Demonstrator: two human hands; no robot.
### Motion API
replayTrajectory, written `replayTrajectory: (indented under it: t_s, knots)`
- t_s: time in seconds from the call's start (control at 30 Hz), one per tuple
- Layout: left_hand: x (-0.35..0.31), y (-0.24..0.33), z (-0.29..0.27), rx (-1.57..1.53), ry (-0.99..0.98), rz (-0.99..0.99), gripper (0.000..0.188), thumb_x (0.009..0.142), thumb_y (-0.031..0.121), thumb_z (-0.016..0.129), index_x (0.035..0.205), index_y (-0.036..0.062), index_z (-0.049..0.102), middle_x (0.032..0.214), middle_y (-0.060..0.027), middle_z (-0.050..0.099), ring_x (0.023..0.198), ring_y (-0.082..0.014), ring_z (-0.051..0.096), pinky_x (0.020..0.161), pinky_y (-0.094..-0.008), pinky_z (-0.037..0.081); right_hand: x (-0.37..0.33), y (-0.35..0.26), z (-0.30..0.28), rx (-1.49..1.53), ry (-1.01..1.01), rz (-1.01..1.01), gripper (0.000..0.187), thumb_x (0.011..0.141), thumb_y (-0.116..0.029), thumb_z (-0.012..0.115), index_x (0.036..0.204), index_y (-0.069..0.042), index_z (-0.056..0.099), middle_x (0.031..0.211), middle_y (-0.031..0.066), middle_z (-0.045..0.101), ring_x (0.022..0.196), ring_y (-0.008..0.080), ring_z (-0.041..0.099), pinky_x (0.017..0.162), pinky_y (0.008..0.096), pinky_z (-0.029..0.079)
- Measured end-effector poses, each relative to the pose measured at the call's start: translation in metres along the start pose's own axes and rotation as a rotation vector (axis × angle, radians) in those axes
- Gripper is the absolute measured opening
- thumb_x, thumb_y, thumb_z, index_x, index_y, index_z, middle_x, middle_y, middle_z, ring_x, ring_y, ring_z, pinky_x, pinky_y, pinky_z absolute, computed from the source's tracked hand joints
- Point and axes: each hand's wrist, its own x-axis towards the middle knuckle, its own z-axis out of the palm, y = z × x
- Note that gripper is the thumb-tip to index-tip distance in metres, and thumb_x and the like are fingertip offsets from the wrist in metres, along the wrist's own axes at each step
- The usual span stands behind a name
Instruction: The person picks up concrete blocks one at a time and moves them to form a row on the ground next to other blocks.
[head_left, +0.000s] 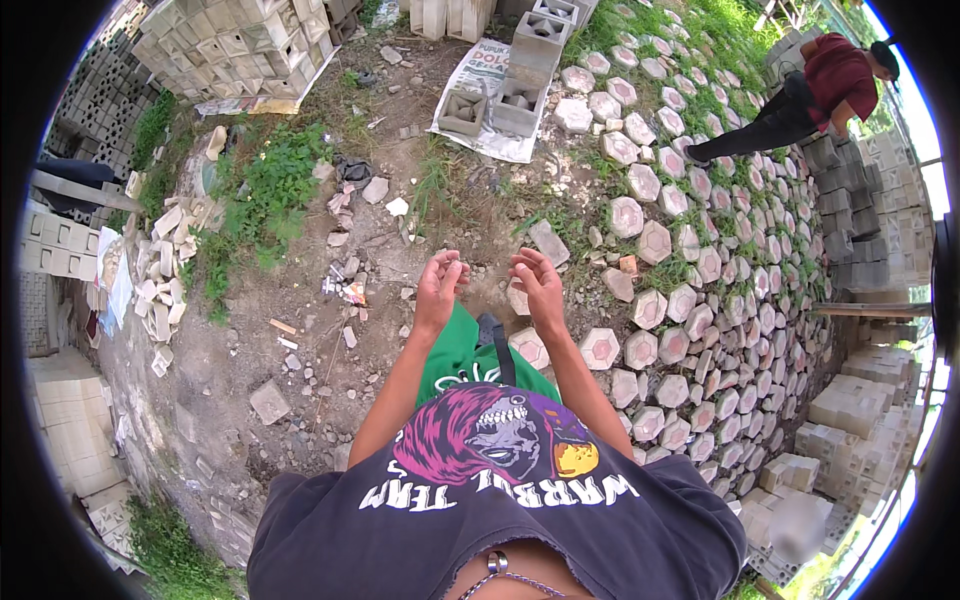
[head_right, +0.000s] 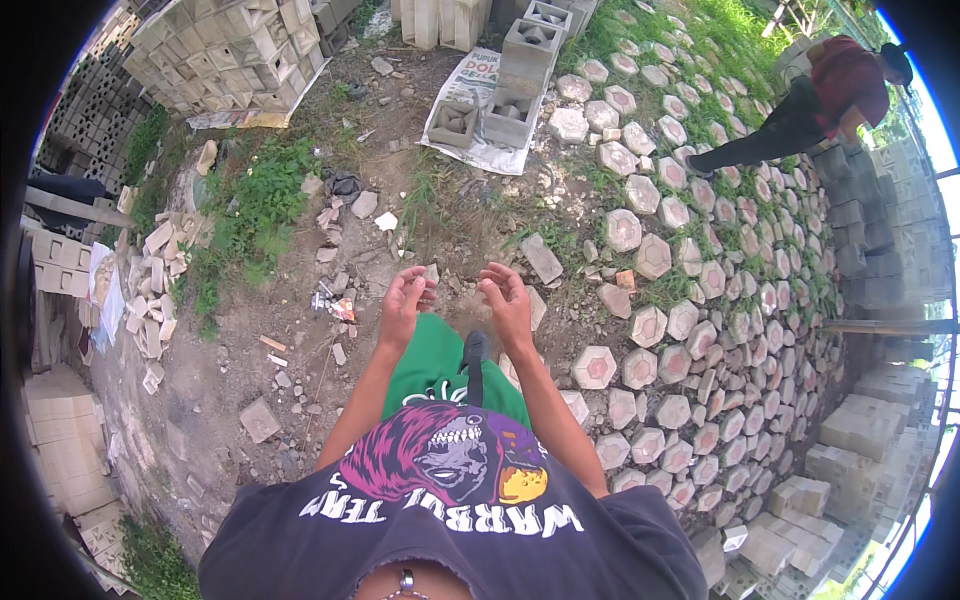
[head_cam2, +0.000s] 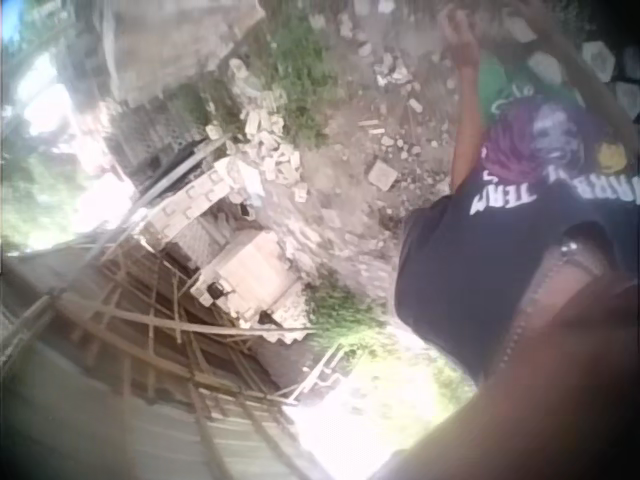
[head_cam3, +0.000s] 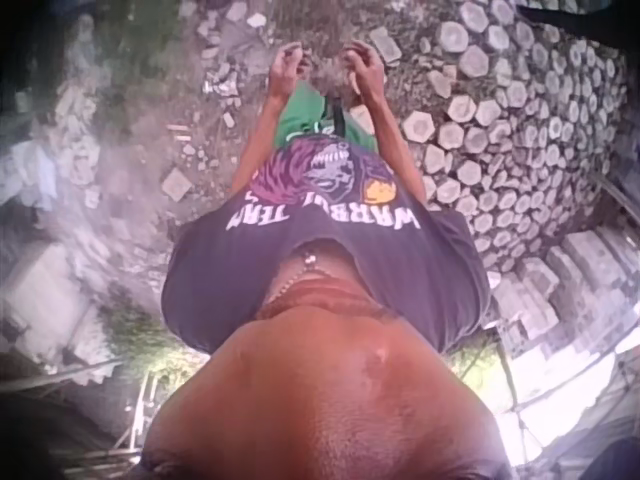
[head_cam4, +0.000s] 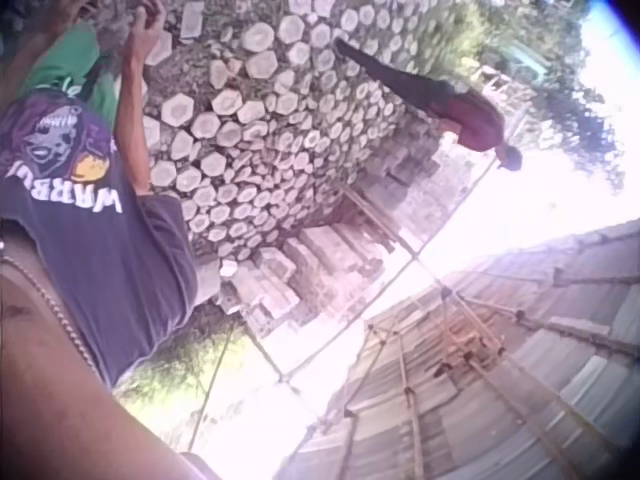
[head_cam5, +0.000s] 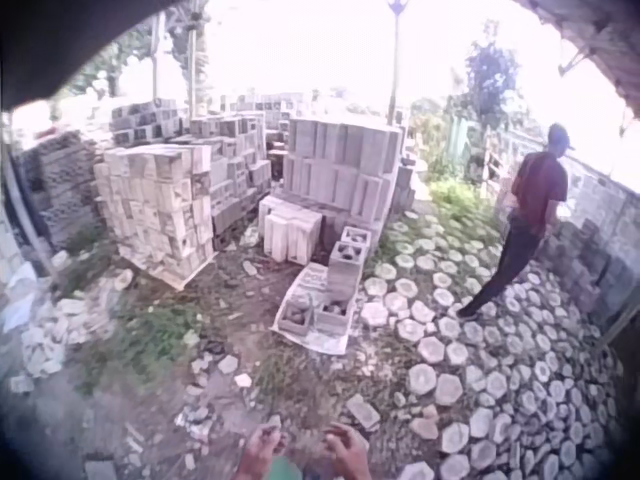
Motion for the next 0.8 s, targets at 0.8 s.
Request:
replayTrajectory:
  t_s: [0.8]
  knots:
    - [0.434, 0.131, 0.082, 0.068, -0.29, -0.15, 0.028, 0.097, 0.018, 0.055, 0.121, 0.0033, 0.052, 0.1, -0.0063, 0.064, 0.079, -0.0105, 0.058, 0.071, -0.024, 0.048, 0.37, -0.151, 0.021, 0.077, 0.304, 0.072, 0.035, 0.093, -0.016, 0.058, 0.126, -0.004, 0.053, 0.115, 0.0072, 0.062, 0.097, 0.0149, 0.062, 0.081, 0.0288, 0.05]
